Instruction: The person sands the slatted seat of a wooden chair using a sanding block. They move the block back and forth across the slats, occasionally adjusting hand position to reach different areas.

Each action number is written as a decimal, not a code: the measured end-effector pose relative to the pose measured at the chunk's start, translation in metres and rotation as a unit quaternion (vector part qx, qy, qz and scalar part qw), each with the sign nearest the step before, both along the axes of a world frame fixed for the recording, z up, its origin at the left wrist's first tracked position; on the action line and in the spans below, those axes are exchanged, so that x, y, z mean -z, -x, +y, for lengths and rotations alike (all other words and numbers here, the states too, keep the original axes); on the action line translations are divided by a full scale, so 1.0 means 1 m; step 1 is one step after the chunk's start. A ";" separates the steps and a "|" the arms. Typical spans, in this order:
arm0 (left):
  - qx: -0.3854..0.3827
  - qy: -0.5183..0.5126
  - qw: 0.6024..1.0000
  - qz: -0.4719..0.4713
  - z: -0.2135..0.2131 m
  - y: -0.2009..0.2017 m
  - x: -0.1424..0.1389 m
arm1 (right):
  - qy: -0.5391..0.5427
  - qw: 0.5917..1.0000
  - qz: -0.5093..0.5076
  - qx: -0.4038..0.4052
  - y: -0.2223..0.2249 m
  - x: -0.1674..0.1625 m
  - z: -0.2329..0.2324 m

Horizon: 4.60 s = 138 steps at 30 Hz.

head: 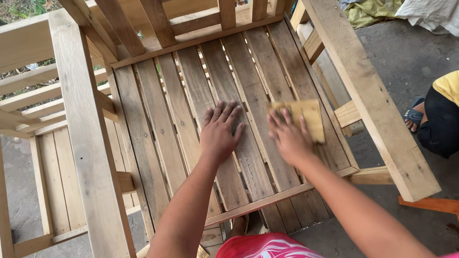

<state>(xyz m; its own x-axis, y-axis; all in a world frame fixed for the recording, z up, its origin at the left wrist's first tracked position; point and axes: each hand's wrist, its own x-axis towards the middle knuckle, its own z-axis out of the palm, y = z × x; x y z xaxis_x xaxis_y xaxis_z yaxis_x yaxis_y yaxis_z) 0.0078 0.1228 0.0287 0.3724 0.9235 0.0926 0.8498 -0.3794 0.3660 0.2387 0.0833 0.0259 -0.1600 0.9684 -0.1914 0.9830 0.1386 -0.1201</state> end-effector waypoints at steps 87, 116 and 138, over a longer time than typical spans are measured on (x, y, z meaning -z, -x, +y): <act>-0.007 -0.046 0.998 -0.053 -0.003 0.000 0.009 | 0.018 1.000 -0.004 0.022 0.026 0.008 -0.100; -0.005 -0.039 0.998 -0.052 -0.002 0.001 0.009 | -0.034 0.999 0.017 0.017 0.011 0.011 -0.125; -0.011 -0.043 0.998 -0.049 -0.002 0.000 0.010 | 0.047 0.997 -0.059 -0.007 0.022 0.011 -0.036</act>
<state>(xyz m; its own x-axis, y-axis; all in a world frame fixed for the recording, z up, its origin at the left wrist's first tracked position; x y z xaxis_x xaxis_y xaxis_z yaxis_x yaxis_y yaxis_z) 0.0079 0.1210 0.0192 0.3368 0.9189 0.2056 0.8206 -0.3935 0.4144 0.2167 0.0474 0.0147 -0.1442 0.9432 -0.2993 0.9892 0.1459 -0.0167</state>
